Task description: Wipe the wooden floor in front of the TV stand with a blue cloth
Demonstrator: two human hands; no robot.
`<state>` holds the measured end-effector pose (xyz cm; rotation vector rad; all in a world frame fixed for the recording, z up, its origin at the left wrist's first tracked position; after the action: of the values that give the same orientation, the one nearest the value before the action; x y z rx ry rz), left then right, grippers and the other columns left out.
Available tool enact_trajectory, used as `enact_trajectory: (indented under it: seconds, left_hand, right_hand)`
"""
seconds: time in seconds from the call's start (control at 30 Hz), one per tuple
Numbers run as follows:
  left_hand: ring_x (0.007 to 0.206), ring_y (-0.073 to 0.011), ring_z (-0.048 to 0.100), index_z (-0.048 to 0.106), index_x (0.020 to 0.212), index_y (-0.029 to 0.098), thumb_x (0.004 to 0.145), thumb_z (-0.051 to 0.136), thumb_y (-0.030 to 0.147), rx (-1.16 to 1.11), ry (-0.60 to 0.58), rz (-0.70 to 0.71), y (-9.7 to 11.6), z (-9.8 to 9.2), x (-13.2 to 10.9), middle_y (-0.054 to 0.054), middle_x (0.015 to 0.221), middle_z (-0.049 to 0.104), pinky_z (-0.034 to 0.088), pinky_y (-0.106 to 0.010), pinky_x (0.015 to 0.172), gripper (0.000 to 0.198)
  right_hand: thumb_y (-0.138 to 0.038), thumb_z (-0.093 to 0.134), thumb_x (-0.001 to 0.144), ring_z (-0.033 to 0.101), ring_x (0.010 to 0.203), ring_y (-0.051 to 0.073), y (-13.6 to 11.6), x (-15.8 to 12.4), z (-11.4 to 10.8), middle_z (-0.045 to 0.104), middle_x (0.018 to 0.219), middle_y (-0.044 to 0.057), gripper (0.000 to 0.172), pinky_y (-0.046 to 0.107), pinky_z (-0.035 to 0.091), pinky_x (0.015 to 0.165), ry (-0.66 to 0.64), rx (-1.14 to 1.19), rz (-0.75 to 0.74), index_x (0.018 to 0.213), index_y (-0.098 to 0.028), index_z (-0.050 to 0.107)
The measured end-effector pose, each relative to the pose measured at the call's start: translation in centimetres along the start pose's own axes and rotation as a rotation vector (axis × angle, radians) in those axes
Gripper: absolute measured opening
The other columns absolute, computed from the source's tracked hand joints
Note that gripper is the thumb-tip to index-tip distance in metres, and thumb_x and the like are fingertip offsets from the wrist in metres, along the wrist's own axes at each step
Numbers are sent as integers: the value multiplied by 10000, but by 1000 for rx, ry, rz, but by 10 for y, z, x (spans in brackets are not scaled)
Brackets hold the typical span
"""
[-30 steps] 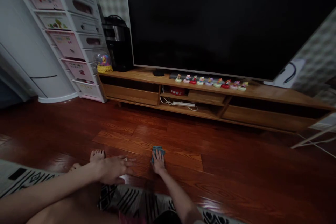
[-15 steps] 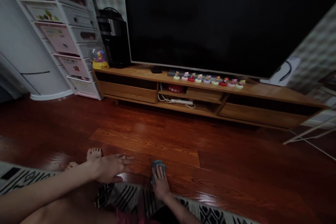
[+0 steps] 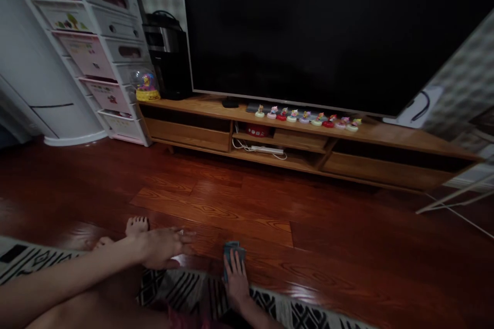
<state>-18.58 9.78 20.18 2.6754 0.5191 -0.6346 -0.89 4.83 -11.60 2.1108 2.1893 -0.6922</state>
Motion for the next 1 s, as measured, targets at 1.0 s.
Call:
enact_trajectory:
  seconds: [1.0]
  left_hand:
    - [1439,-282,413,563,1393,308,933,592,289,-57,-56,-2,9,-7,-3,-88,1540,487,320,-512,1196,461]
  right_hand:
    - [-174,369,936,295,1498,183,-37,65,-40,371,1604,65,587,468,256,1225,256,149,-299,1516,-235,434]
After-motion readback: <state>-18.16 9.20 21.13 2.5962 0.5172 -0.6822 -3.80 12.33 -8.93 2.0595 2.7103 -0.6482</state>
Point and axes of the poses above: each hand's wrist, its own x-axis towards the middle knuckle, its own z-axis out of the palm, y = z × x, the point moved 8 cm from there along x, towards the middle knuckle
